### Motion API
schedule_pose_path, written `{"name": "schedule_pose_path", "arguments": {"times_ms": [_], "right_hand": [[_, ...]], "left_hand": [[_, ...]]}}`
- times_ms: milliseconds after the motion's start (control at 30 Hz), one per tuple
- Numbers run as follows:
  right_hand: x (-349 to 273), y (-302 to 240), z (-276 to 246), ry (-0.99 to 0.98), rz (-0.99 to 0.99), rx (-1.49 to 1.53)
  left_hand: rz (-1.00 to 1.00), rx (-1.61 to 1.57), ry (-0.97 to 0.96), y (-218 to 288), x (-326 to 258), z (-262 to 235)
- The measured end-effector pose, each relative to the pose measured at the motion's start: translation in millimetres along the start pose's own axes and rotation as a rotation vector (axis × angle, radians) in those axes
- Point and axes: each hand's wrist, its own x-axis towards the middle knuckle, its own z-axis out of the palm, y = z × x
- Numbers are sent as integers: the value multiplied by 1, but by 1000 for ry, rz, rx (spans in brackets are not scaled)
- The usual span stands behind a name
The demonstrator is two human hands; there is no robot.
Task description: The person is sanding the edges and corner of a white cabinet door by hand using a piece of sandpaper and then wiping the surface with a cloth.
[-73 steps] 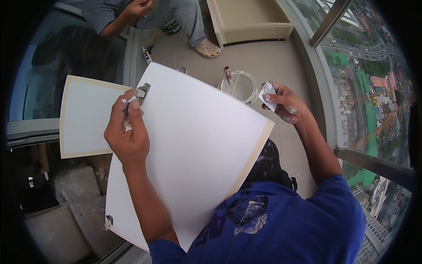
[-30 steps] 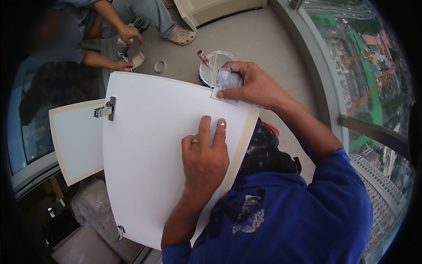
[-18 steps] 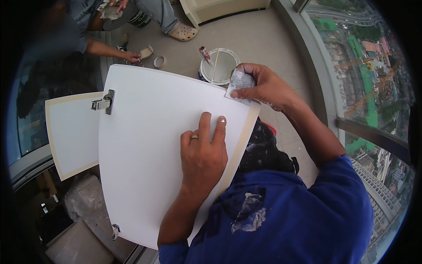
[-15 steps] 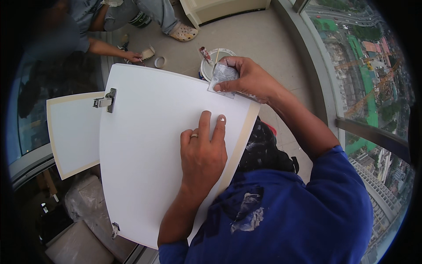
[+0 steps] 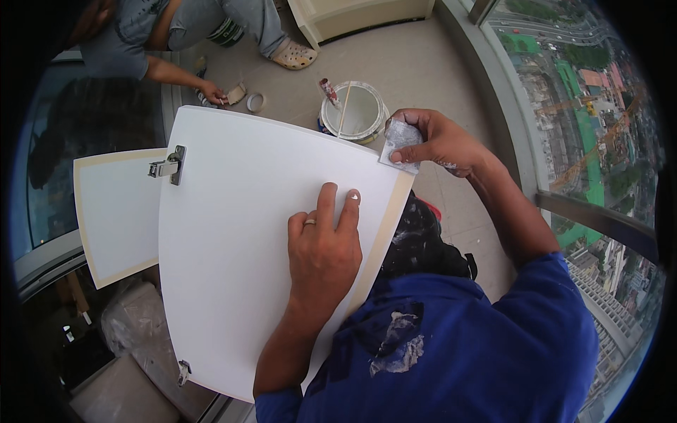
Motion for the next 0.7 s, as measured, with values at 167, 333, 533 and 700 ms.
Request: {"name": "schedule_pose_path", "arguments": {"times_ms": [167, 333, 533, 700], "right_hand": [[7, 0, 9, -19, -11, 12], [44, -13, 36, -21, -64, -14], [85, -36, 67, -21, -182, -108], [66, -28, 51, -25, -123, -105]], "left_hand": [[16, 8, 15, 0, -1, 1], [15, 4, 19, 0, 0, -1], [10, 14, 5, 1, -1, 0], [16, -2, 11, 1, -1, 0]]}}
